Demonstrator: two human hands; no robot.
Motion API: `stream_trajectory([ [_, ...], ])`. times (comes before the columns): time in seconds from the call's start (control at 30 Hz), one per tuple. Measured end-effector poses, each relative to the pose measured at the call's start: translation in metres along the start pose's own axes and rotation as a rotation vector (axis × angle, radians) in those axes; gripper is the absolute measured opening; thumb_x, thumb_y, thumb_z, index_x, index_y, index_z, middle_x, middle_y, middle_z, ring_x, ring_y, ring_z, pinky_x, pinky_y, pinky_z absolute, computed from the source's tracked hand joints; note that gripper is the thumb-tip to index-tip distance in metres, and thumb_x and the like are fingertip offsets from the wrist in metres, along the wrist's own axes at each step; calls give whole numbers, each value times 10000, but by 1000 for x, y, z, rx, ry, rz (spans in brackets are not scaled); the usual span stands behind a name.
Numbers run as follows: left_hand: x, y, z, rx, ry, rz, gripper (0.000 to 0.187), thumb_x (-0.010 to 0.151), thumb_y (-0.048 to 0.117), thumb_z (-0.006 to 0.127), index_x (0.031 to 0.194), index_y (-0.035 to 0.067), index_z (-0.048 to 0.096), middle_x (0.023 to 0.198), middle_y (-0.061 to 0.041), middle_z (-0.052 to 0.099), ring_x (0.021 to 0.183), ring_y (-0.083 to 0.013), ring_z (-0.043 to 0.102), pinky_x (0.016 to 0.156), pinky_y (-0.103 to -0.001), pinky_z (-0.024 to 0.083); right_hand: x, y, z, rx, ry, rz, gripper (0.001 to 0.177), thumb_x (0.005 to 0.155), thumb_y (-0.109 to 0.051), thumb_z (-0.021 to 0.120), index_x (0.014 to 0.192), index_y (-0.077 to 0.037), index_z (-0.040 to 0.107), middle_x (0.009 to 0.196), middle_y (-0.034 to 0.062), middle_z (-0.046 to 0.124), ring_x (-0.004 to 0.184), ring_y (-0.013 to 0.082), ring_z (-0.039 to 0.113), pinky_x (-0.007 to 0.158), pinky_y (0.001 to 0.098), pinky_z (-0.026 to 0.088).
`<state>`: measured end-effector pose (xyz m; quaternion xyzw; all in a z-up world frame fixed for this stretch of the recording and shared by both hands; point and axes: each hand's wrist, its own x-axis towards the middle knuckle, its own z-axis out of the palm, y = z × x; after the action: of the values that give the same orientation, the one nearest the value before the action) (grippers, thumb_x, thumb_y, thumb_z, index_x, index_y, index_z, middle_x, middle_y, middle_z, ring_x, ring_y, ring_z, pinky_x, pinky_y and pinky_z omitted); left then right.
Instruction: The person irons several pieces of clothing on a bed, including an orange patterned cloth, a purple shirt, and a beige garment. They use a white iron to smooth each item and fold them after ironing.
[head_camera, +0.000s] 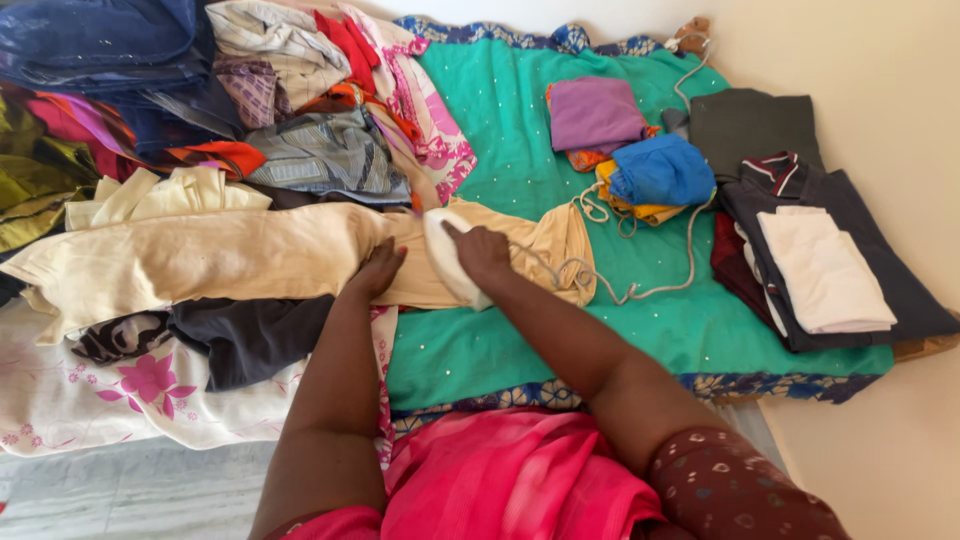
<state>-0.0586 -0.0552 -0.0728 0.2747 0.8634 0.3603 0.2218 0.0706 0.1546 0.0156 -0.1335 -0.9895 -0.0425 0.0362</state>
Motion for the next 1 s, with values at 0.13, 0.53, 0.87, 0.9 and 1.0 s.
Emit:
stream_trajectory([
  [0.13,-7,5,6,405,-145,-42,947,914,691,507,1642,172,194,1740,-80,39,1603,-273,-2,1275,-439,49,3,90,26,-40,79,148,328,1095,-522,392,1303,-328,554,903,136,741,740,312,738,579,467,540],
  [0.53,-15,17,3,431,-109,5,830,914,621,570,1615,272,297,1740,-68,55,1608,-284,-4,1276,-473,71,-87,296,-49,-214,-98,450,645,959,-204,546,1526,-504,477,1061,136,751,944,332,743,755,485,576],
  [0.87,-15,14,-1,434,-39,105,704,911,559,599,1522,235,467,1687,-89,240,1581,-334,133,1260,-483,148,-78,251,-20,-542,439,281,403,968,-236,493,1308,-400,632,1121,56,695,1066,278,696,910,502,521],
  [0.9,-13,12,0,431,-46,95,702,909,558,602,1518,235,471,1683,-86,246,1577,-337,136,1256,-484,151,-79,244,-12,-512,541,214,386,964,-230,516,1304,-362,642,1166,47,696,1106,274,693,939,518,524],
  [1.0,-7,6,3,439,-36,139,681,924,555,608,1507,219,502,1667,-107,288,1563,-354,180,1264,-471,166,-79,218,17,89,-97,450,447,965,-402,624,1397,-289,618,1190,113,688,1075,341,669,881,509,523],
])
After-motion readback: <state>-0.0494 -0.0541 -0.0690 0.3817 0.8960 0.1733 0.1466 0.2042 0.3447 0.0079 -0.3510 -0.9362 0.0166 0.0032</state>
